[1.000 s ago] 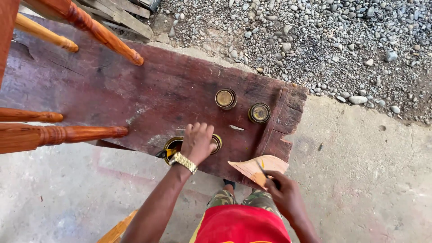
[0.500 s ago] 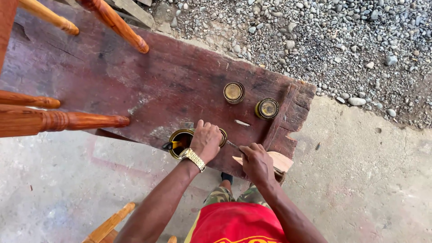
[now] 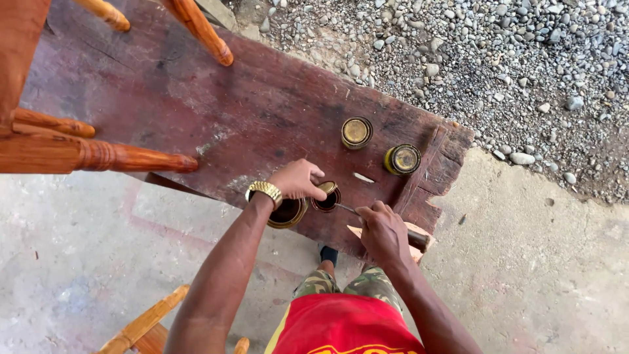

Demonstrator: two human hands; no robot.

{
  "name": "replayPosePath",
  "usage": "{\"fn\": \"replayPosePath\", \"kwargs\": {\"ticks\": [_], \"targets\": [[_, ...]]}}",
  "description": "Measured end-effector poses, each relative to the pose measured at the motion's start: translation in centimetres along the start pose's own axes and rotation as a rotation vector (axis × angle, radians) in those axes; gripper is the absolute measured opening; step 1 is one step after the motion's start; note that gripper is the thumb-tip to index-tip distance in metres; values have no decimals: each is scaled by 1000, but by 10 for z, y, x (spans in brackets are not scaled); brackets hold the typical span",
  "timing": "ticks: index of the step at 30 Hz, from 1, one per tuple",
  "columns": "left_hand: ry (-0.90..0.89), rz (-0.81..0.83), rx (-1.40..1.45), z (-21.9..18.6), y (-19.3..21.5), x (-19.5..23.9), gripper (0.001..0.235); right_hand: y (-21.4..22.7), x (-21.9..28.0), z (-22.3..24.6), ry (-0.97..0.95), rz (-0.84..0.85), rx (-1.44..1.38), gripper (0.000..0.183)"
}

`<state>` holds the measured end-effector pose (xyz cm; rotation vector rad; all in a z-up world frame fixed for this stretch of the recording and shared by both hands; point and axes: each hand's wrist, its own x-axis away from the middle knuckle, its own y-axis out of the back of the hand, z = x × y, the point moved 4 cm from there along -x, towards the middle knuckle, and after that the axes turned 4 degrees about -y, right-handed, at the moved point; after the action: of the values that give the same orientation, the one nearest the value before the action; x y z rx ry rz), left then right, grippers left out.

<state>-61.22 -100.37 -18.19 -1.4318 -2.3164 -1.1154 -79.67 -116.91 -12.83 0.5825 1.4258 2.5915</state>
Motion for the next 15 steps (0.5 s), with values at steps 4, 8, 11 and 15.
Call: {"fn": "replayPosePath", "kwargs": {"ticks": [4, 8, 11, 15], "targets": [[-53, 21, 205, -6, 9, 4, 45, -4, -7, 14, 53, 31, 80, 21], [-52, -36, 329, -8, 13, 4, 21, -11, -16, 24, 52, 57, 67, 17], [-65, -103, 355, 1, 9, -3, 16, -22, -23, 32, 51, 61, 97, 12], [-75, -143, 355, 1, 9, -5, 15, -32, -35, 45, 51, 60, 142, 12]]}}
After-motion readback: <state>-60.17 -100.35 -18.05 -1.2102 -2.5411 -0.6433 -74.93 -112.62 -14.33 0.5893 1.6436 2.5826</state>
